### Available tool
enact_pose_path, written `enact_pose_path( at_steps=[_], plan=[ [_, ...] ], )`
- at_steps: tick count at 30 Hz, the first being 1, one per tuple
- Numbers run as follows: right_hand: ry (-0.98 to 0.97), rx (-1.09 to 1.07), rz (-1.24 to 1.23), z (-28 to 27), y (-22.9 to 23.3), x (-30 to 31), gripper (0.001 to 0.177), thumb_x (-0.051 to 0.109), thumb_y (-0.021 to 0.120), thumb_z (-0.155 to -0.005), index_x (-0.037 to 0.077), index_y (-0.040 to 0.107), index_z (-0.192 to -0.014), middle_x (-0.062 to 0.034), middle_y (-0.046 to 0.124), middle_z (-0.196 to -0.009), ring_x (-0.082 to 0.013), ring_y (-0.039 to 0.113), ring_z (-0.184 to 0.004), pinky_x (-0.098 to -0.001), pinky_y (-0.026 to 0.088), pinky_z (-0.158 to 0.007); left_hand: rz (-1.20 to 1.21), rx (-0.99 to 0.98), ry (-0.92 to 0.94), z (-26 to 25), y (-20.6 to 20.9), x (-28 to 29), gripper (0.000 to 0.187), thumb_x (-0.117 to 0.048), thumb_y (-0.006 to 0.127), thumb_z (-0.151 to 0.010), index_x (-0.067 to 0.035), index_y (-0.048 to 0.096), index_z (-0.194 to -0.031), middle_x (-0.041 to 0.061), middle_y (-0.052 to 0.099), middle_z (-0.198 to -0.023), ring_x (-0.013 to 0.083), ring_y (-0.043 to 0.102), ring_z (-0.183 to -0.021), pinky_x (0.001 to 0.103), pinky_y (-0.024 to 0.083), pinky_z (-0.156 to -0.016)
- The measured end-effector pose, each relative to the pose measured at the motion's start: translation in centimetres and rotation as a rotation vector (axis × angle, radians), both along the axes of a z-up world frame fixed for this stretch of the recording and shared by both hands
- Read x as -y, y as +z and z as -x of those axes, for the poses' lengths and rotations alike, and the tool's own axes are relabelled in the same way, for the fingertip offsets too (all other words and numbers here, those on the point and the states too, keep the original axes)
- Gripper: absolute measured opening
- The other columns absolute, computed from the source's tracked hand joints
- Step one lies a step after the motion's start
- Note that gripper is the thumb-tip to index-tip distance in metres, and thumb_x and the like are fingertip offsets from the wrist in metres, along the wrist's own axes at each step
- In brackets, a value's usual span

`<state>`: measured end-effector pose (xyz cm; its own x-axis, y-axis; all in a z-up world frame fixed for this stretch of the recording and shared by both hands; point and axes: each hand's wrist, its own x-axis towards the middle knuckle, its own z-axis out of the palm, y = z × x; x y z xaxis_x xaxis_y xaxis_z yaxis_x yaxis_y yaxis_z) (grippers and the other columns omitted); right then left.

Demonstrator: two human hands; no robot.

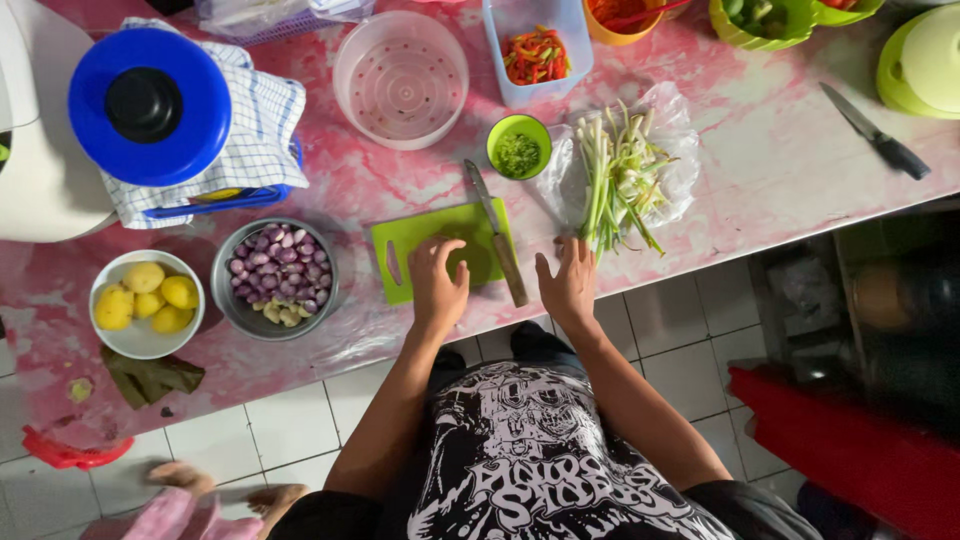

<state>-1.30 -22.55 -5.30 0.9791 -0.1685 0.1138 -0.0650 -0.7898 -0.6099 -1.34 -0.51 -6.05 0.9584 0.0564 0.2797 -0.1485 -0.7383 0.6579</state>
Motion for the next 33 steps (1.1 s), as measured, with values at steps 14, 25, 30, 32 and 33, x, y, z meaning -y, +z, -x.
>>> enact_pose_path(
  at_steps=[14, 25, 30, 32, 33],
  plan=[
    [0.214, -0.035, 0.145, -6.7, -1.1, 11.4, 0.035, 0.020, 0.076, -0.087, 0.018, 0.073, -0.121, -0.0154, 0.056, -0.113, -0.0368, 0.054, -0.109, -0.0495, 0.045, -0.094, 0.099, -0.196, -0.228, -9.0, -4.4, 18.7, 0.029, -0.004, 0.069, -0.081, -0.002, 0.070, -0.110, 0.023, 0.071, -0.095, 0.0436, 0.066, -0.093, 0.051, 0.051, -0.081],
    [0.403, -0.036, -0.055, -7.7, -1.6, 15.4, 0.038, 0.016, 0.074, -0.087, 0.011, 0.069, -0.125, -0.0227, 0.058, -0.112, -0.0407, 0.061, -0.103, -0.0480, 0.052, -0.091, 0.053, -0.174, -0.050, -9.4, -3.5, 21.5, 0.022, -0.015, 0.080, -0.073, -0.002, 0.074, -0.091, 0.020, 0.073, -0.091, 0.0418, 0.067, -0.090, 0.050, 0.053, -0.080],
    [0.431, -0.018, -0.037, -7.8, -2.1, 16.1, 0.042, 0.013, 0.076, -0.084, 0.011, 0.068, -0.125, -0.0225, 0.057, -0.112, -0.0409, 0.060, -0.104, -0.0468, 0.051, -0.091, 0.051, -0.321, -0.011, -9.3, -2.7, 21.7, 0.017, -0.017, 0.077, -0.081, -0.005, 0.075, -0.092, 0.020, 0.074, -0.093, 0.0406, 0.070, -0.091, 0.051, 0.056, -0.080],
    [0.438, -0.012, -0.030, -7.8, -2.1, 16.3, 0.042, 0.013, 0.076, -0.084, 0.011, 0.068, -0.125, -0.0218, 0.057, -0.112, -0.0407, 0.059, -0.105, -0.0468, 0.051, -0.092, 0.067, -0.428, -0.024, -9.5, -2.7, 21.6, 0.017, -0.018, 0.075, -0.082, -0.005, 0.074, -0.092, 0.019, 0.074, -0.093, 0.0395, 0.070, -0.092, 0.051, 0.055, -0.080],
    [0.440, -0.004, -0.032, -7.8, -2.1, 16.0, 0.042, 0.012, 0.076, -0.083, 0.011, 0.068, -0.125, -0.0211, 0.057, -0.113, -0.0405, 0.059, -0.106, -0.0468, 0.051, -0.093, 0.062, -0.426, -0.012, -9.5, -2.7, 21.3, 0.017, -0.018, 0.075, -0.082, -0.005, 0.074, -0.092, 0.019, 0.074, -0.093, 0.0395, 0.070, -0.092, 0.051, 0.055, -0.080]
  ],
)
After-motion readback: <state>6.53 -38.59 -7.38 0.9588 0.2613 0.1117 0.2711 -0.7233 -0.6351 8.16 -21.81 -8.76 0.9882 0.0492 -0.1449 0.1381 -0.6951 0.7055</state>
